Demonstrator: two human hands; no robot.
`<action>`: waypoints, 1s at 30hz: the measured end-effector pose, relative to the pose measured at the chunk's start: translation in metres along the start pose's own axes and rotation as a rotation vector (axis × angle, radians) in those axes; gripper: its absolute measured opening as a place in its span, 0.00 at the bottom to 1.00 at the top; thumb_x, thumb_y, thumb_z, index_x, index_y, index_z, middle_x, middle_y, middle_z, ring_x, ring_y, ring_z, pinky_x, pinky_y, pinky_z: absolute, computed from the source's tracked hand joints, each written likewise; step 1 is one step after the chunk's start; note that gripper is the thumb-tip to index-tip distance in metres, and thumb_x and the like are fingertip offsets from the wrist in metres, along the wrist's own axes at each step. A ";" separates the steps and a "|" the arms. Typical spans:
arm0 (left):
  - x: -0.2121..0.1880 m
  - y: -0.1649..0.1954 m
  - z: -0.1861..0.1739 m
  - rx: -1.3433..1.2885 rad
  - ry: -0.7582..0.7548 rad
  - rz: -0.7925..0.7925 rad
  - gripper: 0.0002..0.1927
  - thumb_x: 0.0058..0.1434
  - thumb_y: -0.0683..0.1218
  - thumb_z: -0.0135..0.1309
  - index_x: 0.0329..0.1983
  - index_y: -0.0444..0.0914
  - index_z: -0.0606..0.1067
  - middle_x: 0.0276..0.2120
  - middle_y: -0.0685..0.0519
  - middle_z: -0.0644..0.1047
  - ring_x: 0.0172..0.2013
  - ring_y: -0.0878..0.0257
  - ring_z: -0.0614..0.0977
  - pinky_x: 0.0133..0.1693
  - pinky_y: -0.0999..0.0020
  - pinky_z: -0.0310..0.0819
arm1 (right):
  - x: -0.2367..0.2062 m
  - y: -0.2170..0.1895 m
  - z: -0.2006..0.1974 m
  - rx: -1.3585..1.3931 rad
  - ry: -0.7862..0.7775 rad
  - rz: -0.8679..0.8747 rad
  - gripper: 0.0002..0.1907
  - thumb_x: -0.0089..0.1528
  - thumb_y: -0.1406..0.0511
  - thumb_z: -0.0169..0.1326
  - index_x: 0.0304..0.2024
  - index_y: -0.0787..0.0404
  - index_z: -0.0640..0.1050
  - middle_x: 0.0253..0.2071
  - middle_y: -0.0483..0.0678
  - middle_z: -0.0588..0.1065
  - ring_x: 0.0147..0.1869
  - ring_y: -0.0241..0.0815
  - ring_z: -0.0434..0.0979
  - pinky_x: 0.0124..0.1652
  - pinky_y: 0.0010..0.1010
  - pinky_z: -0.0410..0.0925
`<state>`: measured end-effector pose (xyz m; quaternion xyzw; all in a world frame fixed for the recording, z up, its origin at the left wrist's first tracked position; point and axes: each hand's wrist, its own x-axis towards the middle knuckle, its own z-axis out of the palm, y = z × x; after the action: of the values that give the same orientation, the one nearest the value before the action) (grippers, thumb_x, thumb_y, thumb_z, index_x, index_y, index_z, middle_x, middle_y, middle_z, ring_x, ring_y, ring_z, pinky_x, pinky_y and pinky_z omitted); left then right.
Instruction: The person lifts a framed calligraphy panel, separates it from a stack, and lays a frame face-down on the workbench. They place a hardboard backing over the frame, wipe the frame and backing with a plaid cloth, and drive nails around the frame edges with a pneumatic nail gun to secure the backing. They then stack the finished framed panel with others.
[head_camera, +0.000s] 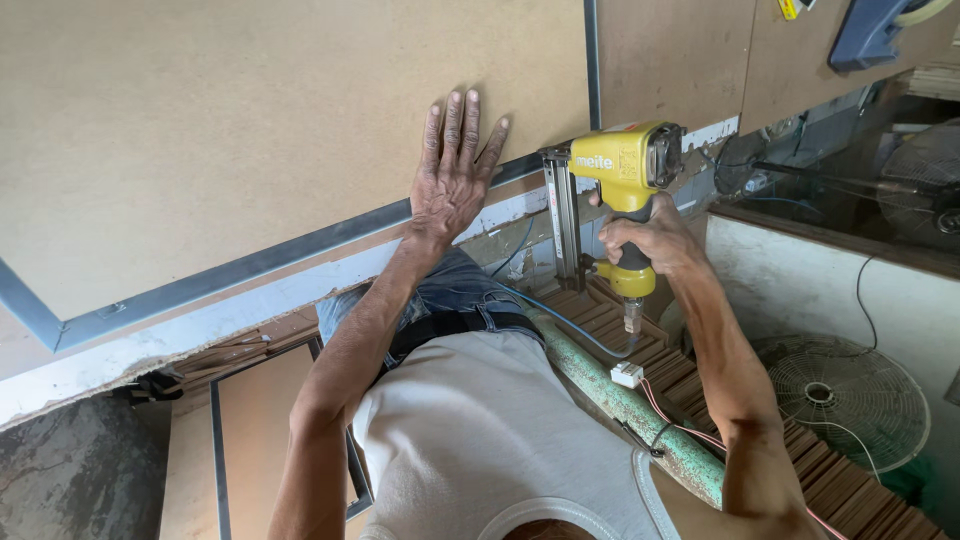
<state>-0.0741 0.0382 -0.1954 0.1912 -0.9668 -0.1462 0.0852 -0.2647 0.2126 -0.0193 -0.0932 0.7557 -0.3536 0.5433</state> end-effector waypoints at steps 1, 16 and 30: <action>0.002 0.002 0.003 -0.007 -0.021 -0.002 0.33 0.74 0.48 0.41 0.82 0.43 0.53 0.77 0.32 0.47 0.76 0.37 0.44 0.73 0.39 0.29 | 0.001 0.000 -0.003 -0.008 0.002 0.005 0.26 0.50 0.76 0.57 0.54 0.70 0.74 0.25 0.50 0.74 0.21 0.36 0.73 0.22 0.29 0.68; 0.001 0.007 0.011 0.073 -0.021 -0.054 0.33 0.73 0.47 0.40 0.81 0.49 0.52 0.77 0.37 0.44 0.76 0.42 0.40 0.74 0.42 0.24 | 0.013 -0.012 -0.020 -0.046 -0.017 0.010 0.25 0.50 0.75 0.59 0.52 0.71 0.74 0.25 0.51 0.74 0.22 0.37 0.73 0.23 0.30 0.68; -0.070 -0.131 -0.039 0.409 0.146 -0.629 0.43 0.79 0.75 0.33 0.84 0.50 0.38 0.79 0.35 0.36 0.80 0.43 0.39 0.76 0.36 0.29 | 0.163 -0.016 -0.192 0.158 -0.045 -0.145 0.21 0.57 0.73 0.58 0.54 0.66 0.75 0.30 0.46 0.72 0.30 0.39 0.74 0.32 0.35 0.70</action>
<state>0.0433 -0.0596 -0.2070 0.5014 -0.8616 0.0449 0.0650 -0.5029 0.1986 -0.1019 -0.1123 0.7042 -0.4483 0.5390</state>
